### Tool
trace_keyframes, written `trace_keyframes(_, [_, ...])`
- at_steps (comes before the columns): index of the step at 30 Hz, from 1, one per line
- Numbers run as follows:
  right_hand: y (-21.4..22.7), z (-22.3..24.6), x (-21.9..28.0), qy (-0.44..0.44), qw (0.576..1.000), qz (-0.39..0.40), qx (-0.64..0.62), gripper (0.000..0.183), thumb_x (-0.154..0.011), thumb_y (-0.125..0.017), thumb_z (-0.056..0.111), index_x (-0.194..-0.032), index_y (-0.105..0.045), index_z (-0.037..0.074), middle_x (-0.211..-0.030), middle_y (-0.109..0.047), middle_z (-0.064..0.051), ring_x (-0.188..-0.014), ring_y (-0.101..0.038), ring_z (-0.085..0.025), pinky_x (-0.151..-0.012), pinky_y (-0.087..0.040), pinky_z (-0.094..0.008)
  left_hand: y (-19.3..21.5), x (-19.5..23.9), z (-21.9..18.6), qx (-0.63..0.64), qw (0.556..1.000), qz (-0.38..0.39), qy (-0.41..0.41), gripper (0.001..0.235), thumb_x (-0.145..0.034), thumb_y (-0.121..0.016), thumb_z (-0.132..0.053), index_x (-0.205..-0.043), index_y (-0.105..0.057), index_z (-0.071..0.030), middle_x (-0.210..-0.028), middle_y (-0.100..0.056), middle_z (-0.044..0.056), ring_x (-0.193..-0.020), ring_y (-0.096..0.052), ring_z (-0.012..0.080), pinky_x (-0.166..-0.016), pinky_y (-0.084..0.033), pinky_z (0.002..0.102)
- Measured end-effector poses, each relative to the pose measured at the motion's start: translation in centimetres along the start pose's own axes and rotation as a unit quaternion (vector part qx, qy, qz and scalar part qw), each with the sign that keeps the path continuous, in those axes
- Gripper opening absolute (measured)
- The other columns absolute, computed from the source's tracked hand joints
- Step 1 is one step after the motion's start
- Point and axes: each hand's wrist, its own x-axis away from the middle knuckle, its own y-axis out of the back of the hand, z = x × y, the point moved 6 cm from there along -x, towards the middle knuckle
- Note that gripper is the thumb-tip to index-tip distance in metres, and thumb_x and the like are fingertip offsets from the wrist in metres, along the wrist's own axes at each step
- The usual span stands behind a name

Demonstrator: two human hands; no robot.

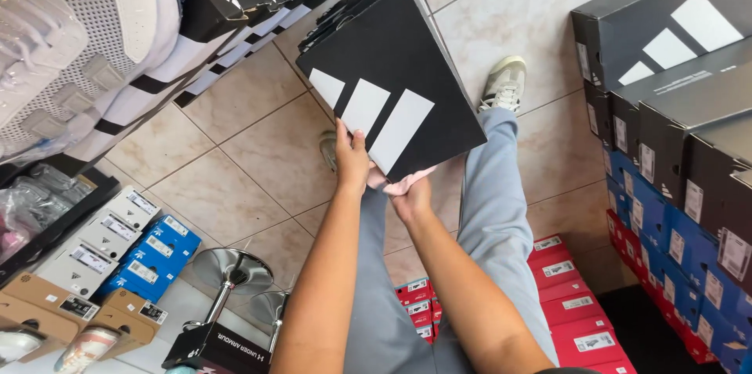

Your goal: Cleaning and inspecting shoeboxes and shoes using a cloth

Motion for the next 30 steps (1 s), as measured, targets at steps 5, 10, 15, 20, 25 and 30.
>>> trace_keyframes(5, [-9.3, 4.0, 16.2, -0.045, 0.831, 0.108, 0.543, 0.025, -0.093, -0.060, 0.012, -0.113, -0.068, -0.002, -0.087, -0.071, -0.023, -0.085, -0.073, -0.034, -0.075, -0.062, -0.042, 0.4, -0.6, 0.7, -0.013, 1.000, -0.007, -0.013, 0.062, -0.108, -0.046, -0.027, -0.163, -0.016, -0.027, -0.157, -0.041, 0.023, -0.129, -0.052, 0.0525, -0.081, -0.060, 0.065])
trace_keyframes(10, [-22.0, 9.1, 29.4, -0.041, 0.781, 0.076, 0.618, 0.038, -0.097, -0.046, 0.016, -0.119, -0.064, -0.009, -0.098, -0.065, -0.024, -0.092, -0.059, -0.030, -0.088, -0.053, -0.041, 2.9, 5.6, 2.7, 0.029, 0.954, -0.088, -0.283, 0.053, -0.108, -0.038, -0.029, -0.157, -0.033, -0.008, -0.152, -0.045, 0.027, -0.139, -0.044, 0.0425, -0.112, -0.040, 0.054])
trace_keyframes(15, [-20.9, 10.4, 23.9, -0.054, 0.762, 0.113, 0.635, 0.035, -0.099, -0.052, 0.029, -0.124, -0.064, 0.007, -0.093, -0.067, -0.015, -0.085, -0.067, -0.027, -0.078, -0.057, -0.041, -0.9, 13.9, 3.0, -0.039, 0.854, 0.029, -0.517, 0.074, -0.093, -0.062, -0.059, -0.137, -0.060, 0.000, -0.144, -0.055, 0.023, -0.137, -0.048, 0.0453, -0.116, -0.033, 0.053])
trace_keyframes(20, [-31.5, 15.5, 26.8, 0.401, 0.496, 0.148, 0.756, 0.034, -0.098, -0.071, 0.048, -0.108, -0.079, 0.016, -0.107, -0.073, -0.012, -0.109, -0.068, -0.033, -0.097, -0.051, -0.040, 2.3, 2.7, 11.6, 0.156, 0.944, -0.261, -0.130, 0.039, -0.099, -0.062, -0.029, -0.126, -0.063, 0.000, -0.116, -0.068, 0.029, -0.113, -0.065, 0.0438, -0.096, -0.053, 0.049])
trace_keyframes(25, [-35.2, 16.2, 22.1, 0.467, 0.414, 0.089, 0.776, 0.131, -0.062, -0.098, 0.043, -0.159, -0.022, -0.002, -0.149, -0.040, -0.031, -0.140, -0.041, -0.046, -0.121, -0.030, -0.050, -1.0, -0.8, 7.3, 0.295, 0.951, -0.087, -0.012, 0.049, -0.103, -0.048, -0.057, -0.114, -0.063, -0.012, -0.100, -0.058, 0.018, -0.089, -0.055, 0.0291, -0.073, -0.043, 0.039])
trace_keyframes(30, [-35.1, 15.8, 21.8, 0.465, 0.373, 0.057, 0.801, 0.134, -0.055, -0.094, 0.056, -0.153, -0.027, -0.004, -0.144, -0.044, -0.026, -0.135, -0.045, -0.042, -0.120, -0.033, -0.046, 1.0, -4.9, -2.7, 0.325, 0.944, -0.052, -0.027, 0.058, -0.104, -0.046, -0.054, -0.143, -0.058, -0.013, -0.147, -0.055, 0.018, -0.141, -0.047, 0.0321, -0.118, -0.036, 0.046])
